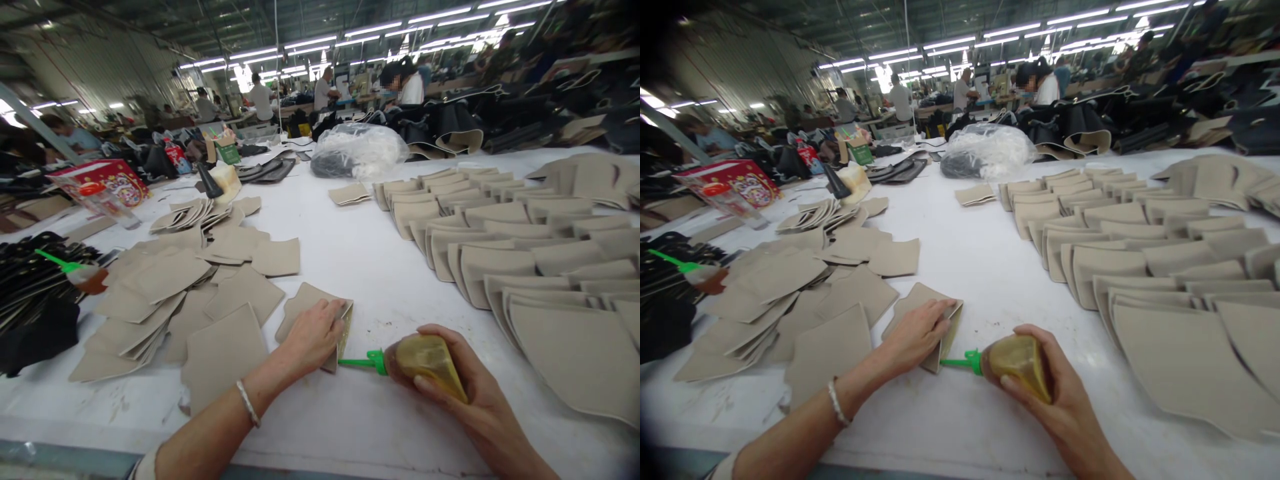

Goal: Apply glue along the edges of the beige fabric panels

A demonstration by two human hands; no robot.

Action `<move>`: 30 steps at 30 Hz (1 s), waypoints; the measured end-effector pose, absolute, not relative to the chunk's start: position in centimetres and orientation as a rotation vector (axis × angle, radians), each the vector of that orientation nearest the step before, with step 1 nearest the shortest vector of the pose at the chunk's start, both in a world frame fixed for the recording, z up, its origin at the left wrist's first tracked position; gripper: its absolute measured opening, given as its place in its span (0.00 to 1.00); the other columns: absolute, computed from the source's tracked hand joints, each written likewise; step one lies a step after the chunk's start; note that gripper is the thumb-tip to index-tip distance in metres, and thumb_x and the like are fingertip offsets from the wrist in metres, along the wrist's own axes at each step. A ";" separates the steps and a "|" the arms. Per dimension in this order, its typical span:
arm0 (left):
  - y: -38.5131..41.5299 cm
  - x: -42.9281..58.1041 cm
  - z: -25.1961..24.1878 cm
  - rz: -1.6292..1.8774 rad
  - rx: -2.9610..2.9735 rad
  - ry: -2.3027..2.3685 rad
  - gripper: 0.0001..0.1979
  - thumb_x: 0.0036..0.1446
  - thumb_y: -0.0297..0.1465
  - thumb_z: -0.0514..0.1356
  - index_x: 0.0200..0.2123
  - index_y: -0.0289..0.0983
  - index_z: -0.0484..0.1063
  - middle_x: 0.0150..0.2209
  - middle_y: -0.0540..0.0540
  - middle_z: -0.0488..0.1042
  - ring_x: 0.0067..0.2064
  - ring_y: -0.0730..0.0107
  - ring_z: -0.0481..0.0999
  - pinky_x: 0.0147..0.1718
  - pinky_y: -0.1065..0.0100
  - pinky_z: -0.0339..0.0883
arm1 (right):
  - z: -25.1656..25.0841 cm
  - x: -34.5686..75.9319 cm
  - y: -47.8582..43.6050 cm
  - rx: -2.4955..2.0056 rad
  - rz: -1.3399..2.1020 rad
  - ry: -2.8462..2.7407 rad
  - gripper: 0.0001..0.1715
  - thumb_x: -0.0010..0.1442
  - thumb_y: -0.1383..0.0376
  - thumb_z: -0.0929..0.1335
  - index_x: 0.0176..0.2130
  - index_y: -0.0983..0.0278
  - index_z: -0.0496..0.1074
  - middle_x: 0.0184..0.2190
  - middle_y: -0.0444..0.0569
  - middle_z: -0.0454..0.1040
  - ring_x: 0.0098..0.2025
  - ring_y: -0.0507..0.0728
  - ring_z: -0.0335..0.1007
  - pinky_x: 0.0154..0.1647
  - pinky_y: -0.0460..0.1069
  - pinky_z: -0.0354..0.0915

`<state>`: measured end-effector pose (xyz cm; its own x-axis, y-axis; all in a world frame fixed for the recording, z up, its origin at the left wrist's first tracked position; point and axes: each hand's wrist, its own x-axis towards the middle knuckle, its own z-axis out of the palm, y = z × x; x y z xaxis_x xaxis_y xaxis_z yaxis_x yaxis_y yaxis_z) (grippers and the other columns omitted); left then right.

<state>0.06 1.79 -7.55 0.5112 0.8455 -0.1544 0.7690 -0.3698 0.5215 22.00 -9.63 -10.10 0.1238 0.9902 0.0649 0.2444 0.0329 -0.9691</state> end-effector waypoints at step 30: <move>6.5 -4.4 -7.8 0.096 1.895 1.814 0.13 0.43 0.30 0.61 0.36 0.38 0.68 0.28 0.52 0.71 0.33 0.66 0.71 0.29 0.70 0.54 | -4.9 27.5 -0.7 -0.706 1.260 0.033 0.23 0.60 0.45 0.65 0.37 0.55 0.81 0.46 0.48 0.76 0.49 0.61 0.71 0.48 0.48 0.68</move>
<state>-4.43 6.48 -7.79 0.1045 0.9507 -0.2920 0.9147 0.0234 0.4035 27.54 -0.68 -4.85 0.3347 0.8555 -0.3952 -0.8749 0.1264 -0.4675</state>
